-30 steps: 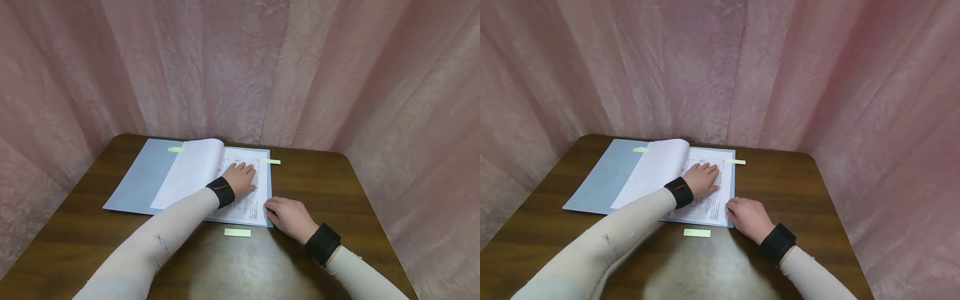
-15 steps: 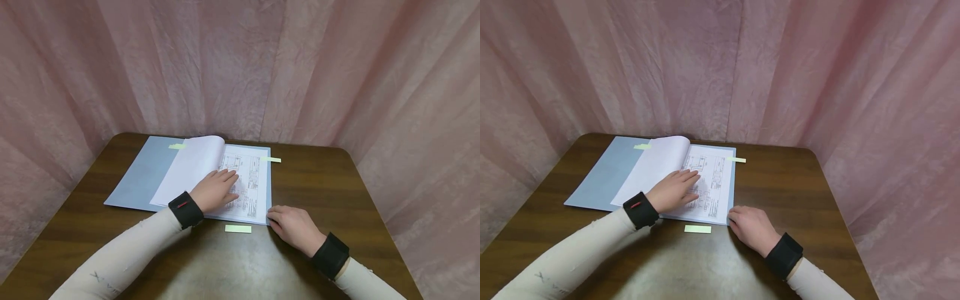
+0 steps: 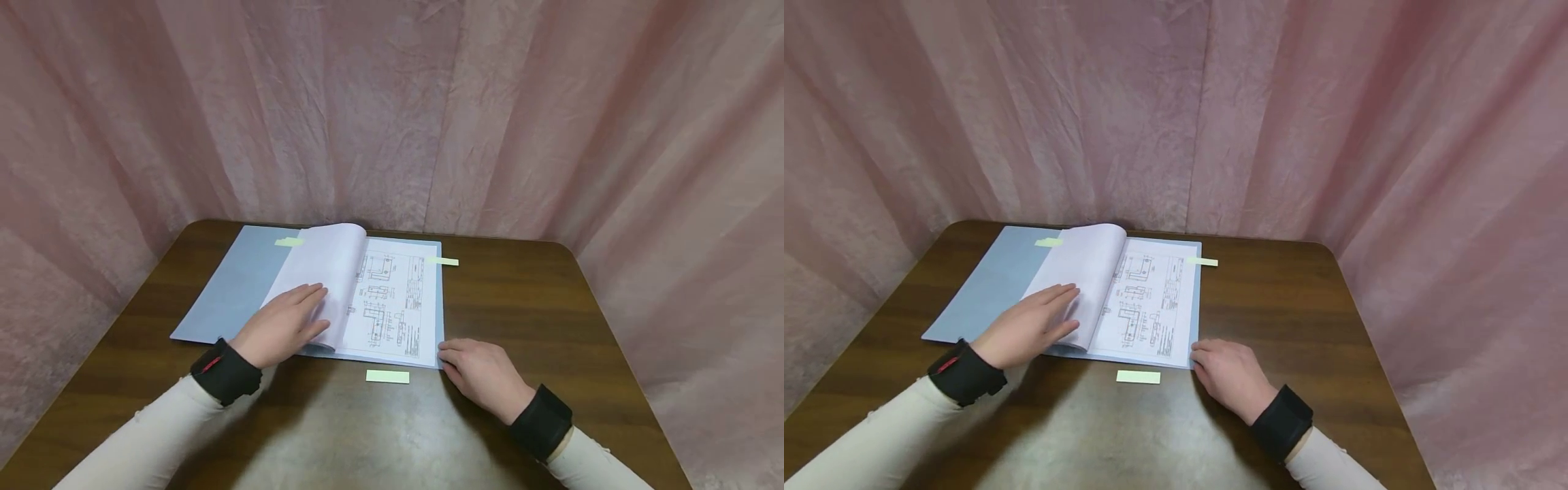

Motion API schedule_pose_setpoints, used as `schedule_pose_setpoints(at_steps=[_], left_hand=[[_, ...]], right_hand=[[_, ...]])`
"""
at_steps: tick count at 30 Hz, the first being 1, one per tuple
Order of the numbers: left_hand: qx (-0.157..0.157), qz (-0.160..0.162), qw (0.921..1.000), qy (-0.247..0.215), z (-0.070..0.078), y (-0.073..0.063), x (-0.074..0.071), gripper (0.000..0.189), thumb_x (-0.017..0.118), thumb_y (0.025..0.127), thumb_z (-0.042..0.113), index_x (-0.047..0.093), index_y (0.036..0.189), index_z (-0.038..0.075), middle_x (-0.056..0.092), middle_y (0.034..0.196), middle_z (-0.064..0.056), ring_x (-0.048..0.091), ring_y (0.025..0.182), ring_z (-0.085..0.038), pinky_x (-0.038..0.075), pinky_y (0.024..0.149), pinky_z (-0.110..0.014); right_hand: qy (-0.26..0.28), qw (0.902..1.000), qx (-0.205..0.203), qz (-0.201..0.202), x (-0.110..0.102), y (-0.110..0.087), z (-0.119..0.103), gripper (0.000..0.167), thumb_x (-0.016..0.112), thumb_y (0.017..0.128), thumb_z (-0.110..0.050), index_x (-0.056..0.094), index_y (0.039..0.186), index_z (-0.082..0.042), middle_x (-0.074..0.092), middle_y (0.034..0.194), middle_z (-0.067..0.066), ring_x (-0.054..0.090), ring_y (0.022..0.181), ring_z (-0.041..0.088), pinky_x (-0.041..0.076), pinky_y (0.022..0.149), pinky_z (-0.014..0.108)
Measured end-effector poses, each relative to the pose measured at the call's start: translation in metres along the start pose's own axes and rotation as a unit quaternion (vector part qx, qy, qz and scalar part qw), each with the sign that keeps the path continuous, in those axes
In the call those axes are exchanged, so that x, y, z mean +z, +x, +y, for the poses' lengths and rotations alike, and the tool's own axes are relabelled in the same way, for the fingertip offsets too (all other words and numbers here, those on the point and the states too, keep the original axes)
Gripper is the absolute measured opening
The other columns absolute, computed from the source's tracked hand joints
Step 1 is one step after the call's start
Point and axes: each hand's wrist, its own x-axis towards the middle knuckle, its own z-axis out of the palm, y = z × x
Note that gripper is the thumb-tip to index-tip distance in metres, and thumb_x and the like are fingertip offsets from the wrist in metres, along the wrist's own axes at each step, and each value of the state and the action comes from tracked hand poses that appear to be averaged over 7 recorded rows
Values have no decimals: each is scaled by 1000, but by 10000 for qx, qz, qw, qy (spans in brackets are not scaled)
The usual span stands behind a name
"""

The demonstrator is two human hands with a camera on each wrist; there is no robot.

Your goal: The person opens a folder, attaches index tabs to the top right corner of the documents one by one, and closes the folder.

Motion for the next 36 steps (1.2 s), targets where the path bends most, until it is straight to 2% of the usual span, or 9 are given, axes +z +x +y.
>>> schedule_pose_setpoints(at_steps=[6, 10, 15, 23, 28, 36], left_hand=[[-560, -110, 9983, -113, -38, -22, -11, 70, 79, 105, 30, 52, 158, -7, 54, 160, -29, 54, 146, -46, 44, 116, -64], [-946, -155, 9953, -105, -59, -35, -10, 70, 76, 106, 29, 49, 160, -8, 52, 161, -32, 52, 147, -49, 43, 117, -66], [-1351, -232, 9905, -133, -75, -49, -7, 70, 75, 106, 30, 49, 158, -10, 51, 158, -36, 51, 145, -54, 41, 117, -68], [-1838, -453, 9818, -168, -110, -69, -15, 68, 73, 107, 31, 51, 154, -13, 51, 153, -40, 49, 143, -59, 39, 114, -74], [-2165, -599, 9741, -262, -125, -78, -17, 67, 69, 108, 30, 50, 151, -17, 49, 151, -45, 48, 141, -63, 38, 113, -76], [-2491, -448, 9674, -114, -146, -90, -16, 63, 63, 108, 25, 50, 146, -23, 50, 146, -50, 49, 132, -69, 38, 111, -79]], right_hand=[[-109, 9999, 76, 30, -1, -2, -1, 27, 90, 95, -21, 86, 119, -10, 82, 120, 3, 78, 112, 20, 63, 92, 43], [-117, 9998, 101, 91, -1, -2, 0, 25, 90, 95, -21, 87, 117, -11, 82, 118, 2, 78, 110, 20, 64, 90, 42], [-113, 9997, 152, 129, 0, -4, 0, 25, 89, 95, -20, 86, 118, -11, 82, 118, 3, 78, 111, 20, 64, 90, 43], [-23, 9997, 240, 75, 3, -6, -4, 29, 90, 94, -19, 86, 121, -9, 82, 121, 5, 78, 111, 21, 64, 92, 44], [-43, 9998, 178, 112, 3, -5, -4, 28, 90, 94, -18, 86, 120, -9, 82, 120, 5, 78, 111, 21, 64, 90, 43], [-37, 9997, 230, -14, 5, -1, -6, 30, 90, 94, -20, 86, 122, -9, 82, 122, 5, 78, 112, 21, 63, 93, 44]])
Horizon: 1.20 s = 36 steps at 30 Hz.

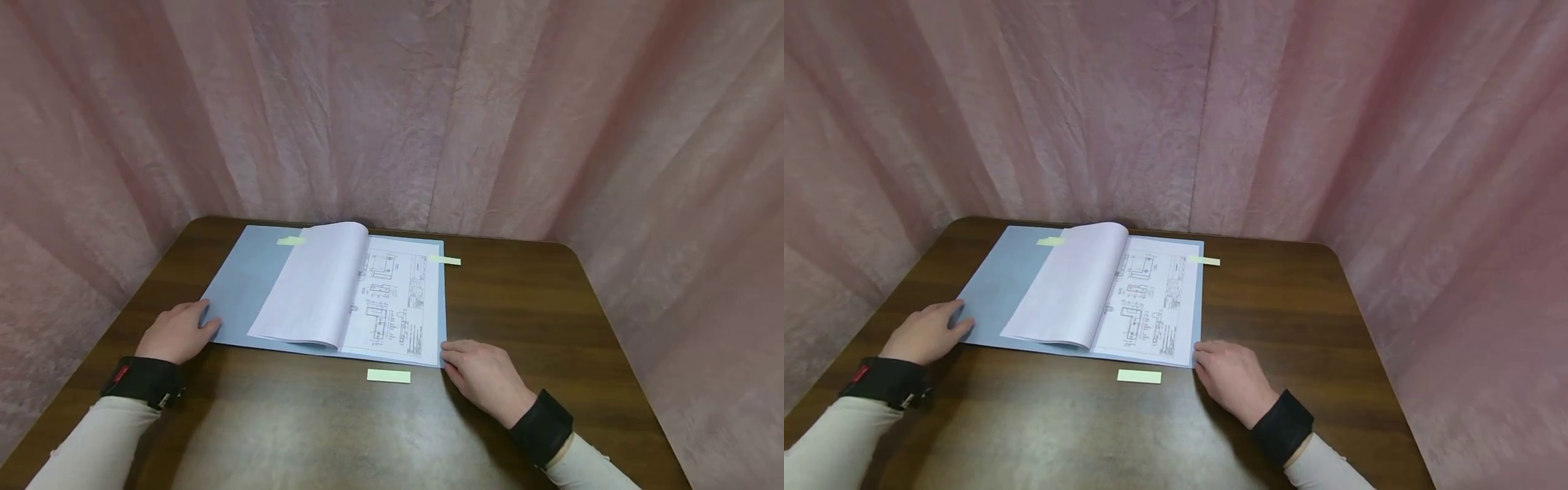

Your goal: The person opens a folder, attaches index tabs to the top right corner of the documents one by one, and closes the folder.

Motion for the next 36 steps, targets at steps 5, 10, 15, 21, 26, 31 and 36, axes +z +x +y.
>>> schedule_pose_setpoints(at_steps=[5, 10, 15, 21, 26, 31, 36], left_hand=[[-121, -61, 9998, -159, -10, 2, -5, 63, 62, 109, 25, 48, 146, -24, 50, 143, -51, 49, 131, -69, 39, 108, -80], [-117, -95, 9994, -308, -14, 3, -9, 64, 60, 111, 26, 45, 148, -24, 48, 144, -52, 47, 134, -68, 39, 109, -80], [-227, -16, 9987, -450, -14, 3, -12, 67, 60, 111, 27, 41, 152, -21, 44, 146, -52, 43, 136, -68, 37, 109, -81], [-240, 258, 9980, -518, -7, -1, -22, 65, 61, 110, 26, 41, 153, -19, 45, 145, -51, 45, 134, -68, 39, 106, -82], [-93, 612, 9963, -596, 5, -8, -38, 62, 62, 111, 23, 43, 153, -18, 46, 144, -49, 46, 132, -67, 39, 105, -83], [120, 1104, 9916, -668, 22, -14, -57, 60, 61, 111, 23, 45, 154, -16, 49, 143, -48, 48, 131, -65, 40, 103, -82], [414, 1646, 9831, -682, 43, -19, -71, 57, 63, 110, 19, 48, 155, -13, 52, 144, -45, 51, 130, -63, 42, 101, -81]], right_hand=[[-20, 10000, 36, -46, -1, 1, -1, 30, 90, 95, -20, 86, 122, -10, 81, 123, 5, 77, 113, 21, 63, 94, 44], [-23, 9999, 25, -95, -2, 1, -1, 30, 90, 95, -21, 85, 123, -10, 81, 124, 5, 77, 114, 21, 63, 94, 44], [-4, 9999, 28, -165, -4, 1, -1, 32, 90, 95, -22, 85, 124, -10, 81, 125, 6, 77, 115, 22, 63, 96, 45], [23, 9997, 115, -223, -6, 2, -2, 32, 90, 95, -22, 85, 124, -10, 81, 125, 6, 77, 116, 22, 62, 96, 46], [54, 9998, 98, -166, -7, 0, -3, 31, 90, 94, -21, 85, 124, -10, 81, 125, 6, 77, 115, 22, 62, 96, 45], [77, 9999, 46, -107, -8, -1, -2, 32, 91, 94, -20, 85, 124, -10, 81, 125, 6, 77, 115, 22, 63, 95, 45], [75, 9999, 58, -113, -9, -1, -2, 33, 91, 94, -21, 85, 125, -10, 80, 126, 6, 77, 116, 23, 62, 96, 46]])
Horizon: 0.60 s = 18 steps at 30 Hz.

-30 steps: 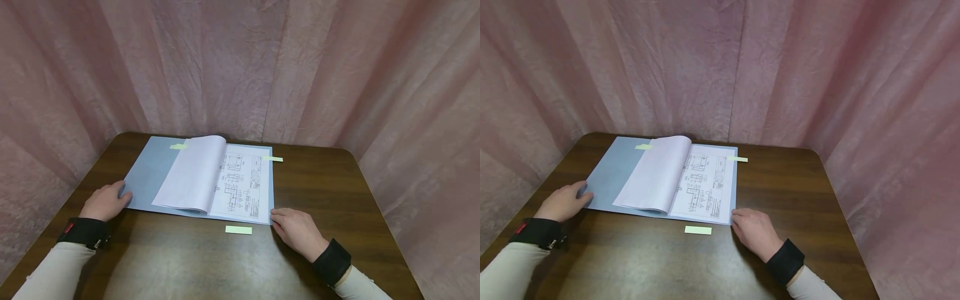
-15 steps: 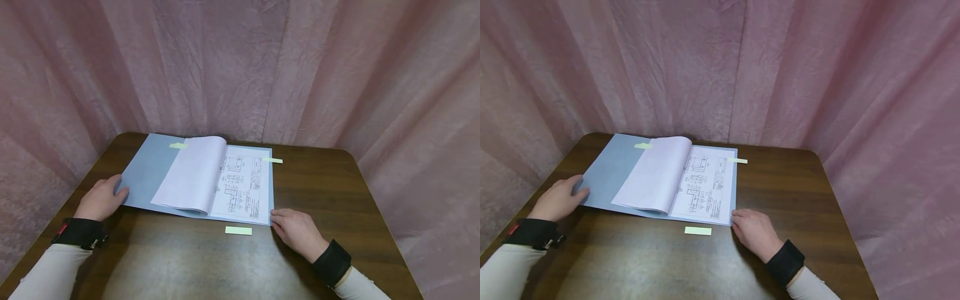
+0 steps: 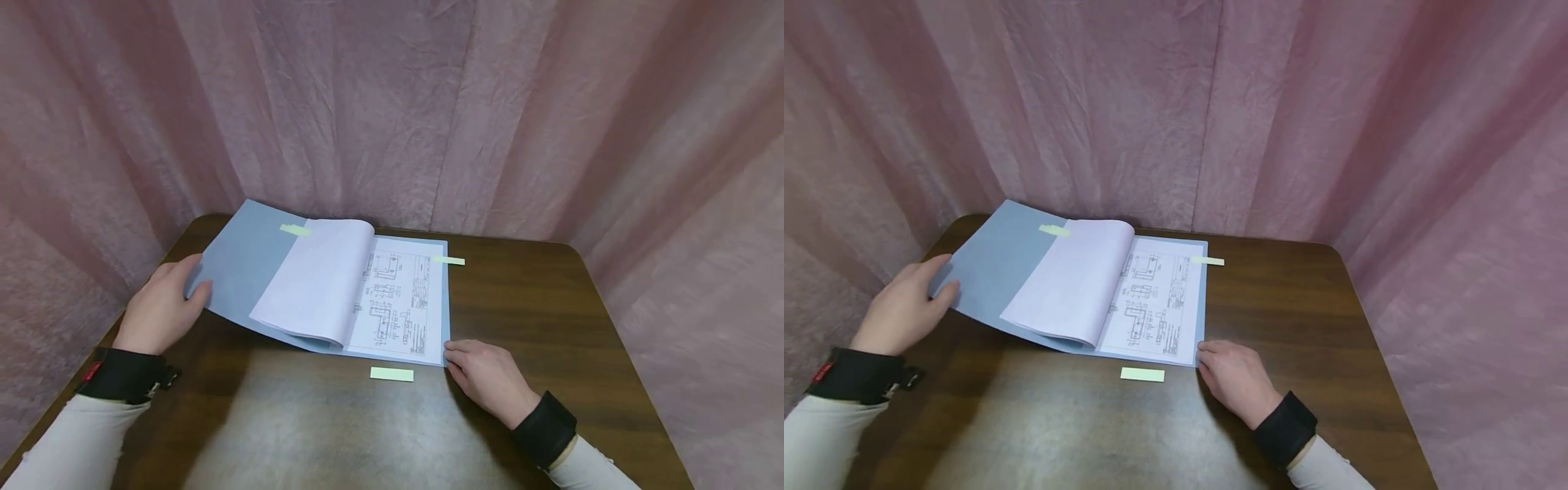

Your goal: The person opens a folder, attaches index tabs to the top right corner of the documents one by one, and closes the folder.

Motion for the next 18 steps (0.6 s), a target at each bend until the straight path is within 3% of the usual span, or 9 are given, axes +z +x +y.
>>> schedule_pose_setpoints(at_steps=[3, 7, 11, 13, 16, 18], left_hand=[[197, 307, 9993, 21, 16, -2, -5, 55, 65, 109, 14, 49, 155, -12, 54, 144, -43, 56, 126, -61, 46, 95, -80], [547, 491, 9973, -35, 34, -4, -10, 59, 69, 107, 11, 48, 158, -10, 58, 145, -40, 65, 111, -54, 51, 85, -73], [925, 659, 9935, -116, 49, -4, -10, 72, 72, 105, 9, 38, 168, -1, 57, 149, -38, 67, 109, -52, 53, 78, -68], [1063, 784, 9911, -137, 57, -4, -9, 82, 74, 103, 7, 30, 173, 5, 58, 148, -37, 68, 94, -49, 53, 65, -61], [1244, 997, 9871, -147, 70, -5, -7, 96, 78, 100, 4, 21, 176, 15, 70, 114, -30, 53, 60, -32, 41, 48, -44], [1384, 1149, 9836, -157, 79, -5, -4, 103, 80, 97, 2, 17, 177, 19, 63, 88, -20, 38, 53, -21, 33, 47, -37]], right_hand=[[21, 10000, -24, 20, -1, 0, 1, 33, 91, 94, -21, 85, 125, -10, 80, 126, 7, 77, 116, 23, 62, 96, 46], [82, 9999, -87, 33, -2, -1, 1, 33, 90, 94, -20, 85, 125, -9, 80, 126, 8, 77, 116, 23, 62, 96, 47], [83, 9999, -111, 36, -2, -1, 2, 34, 90, 95, -21, 84, 126, -9, 80, 127, 7, 77, 116, 23, 62, 96, 47], [79, 9999, -109, 21, -2, -1, 2, 34, 90, 95, -22, 84, 126, -9, 80, 127, 7, 77, 116, 23, 62, 96, 46], [89, 9999, -87, -24, -2, -1, 2, 34, 90, 95, -22, 84, 126, -9, 80, 127, 7, 77, 117, 23, 62, 96, 46], [100, 9999, -77, -44, -3, -1, 2, 34, 90, 95, -22, 84, 126, -9, 80, 127, 7, 77, 117, 23, 62, 97, 46]])
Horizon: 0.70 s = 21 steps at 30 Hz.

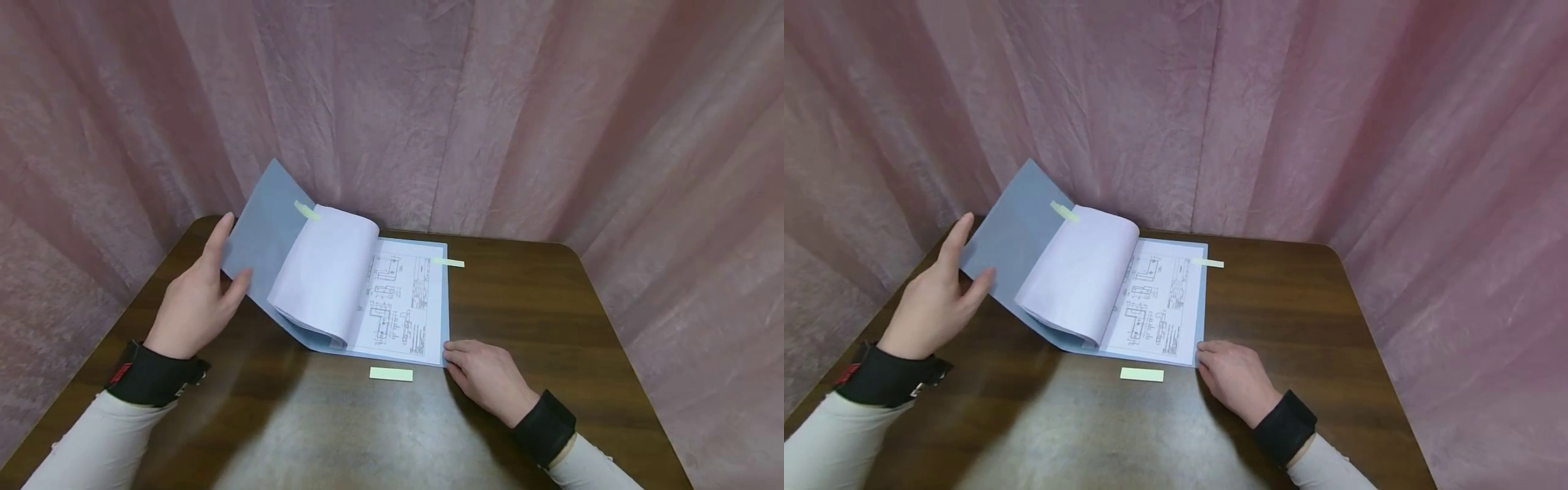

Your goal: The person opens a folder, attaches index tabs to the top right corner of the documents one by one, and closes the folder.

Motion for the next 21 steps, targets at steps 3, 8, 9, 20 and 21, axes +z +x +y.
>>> schedule_pose_setpoints(at_steps=[3, 8, 9, 20, 21], left_hand=[[212, 137, 9997, -64, 11, 2, 4, 108, 83, 95, 1, 15, 177, 20, 56, 76, -16, 33, 52, -16, 32, 48, -35], [430, 52, 9983, -385, 23, 3, 13, 110, 86, 95, 3, 14, 177, 18, 72, 104, -27, 54, 60, -25, 43, 54, -42], [459, -15, 9978, -469, 24, 3, 15, 110, 87, 95, 4, 14, 177, 18, 73, 109, -27, 60, 66, -28, 48, 56, -44], [532, -1235, 9849, -1088, 39, 1, 42, 82, 76, 107, 23, 31, 175, 16, 62, 153, -18, 73, 119, -36, 61, 96, -58], [543, -1294, 9842, -1080, 41, 1, 44, 78, 75, 108, 24, 34, 174, 15, 61, 154, -18, 73, 120, -35, 60, 97, -58]], right_hand=[[23, 10000, 8, -1, -1, -1, 0, 34, 90, 95, -22, 84, 126, -9, 80, 127, 7, 77, 117, 23, 62, 97, 47], [84, 10000, -13, 44, -1, -1, -1, 34, 89, 95, -21, 84, 126, -9, 80, 127, 7, 77, 117, 23, 62, 97, 46], [87, 9999, -23, 70, -1, -1, -1, 33, 89, 95, -21, 84, 126, -9, 80, 127, 7, 77, 117, 23, 62, 96, 46], [35, 9998, -34, 187, 0, -3, -3, 32, 90, 95, -19, 85, 125, -9, 80, 127, 6, 76, 117, 21, 63, 94, 44], [33, 9998, -49, 194, 0, -3, -3, 32, 90, 95, -19, 85, 125, -9, 80, 127, 6, 76, 117, 21, 63, 94, 44]])
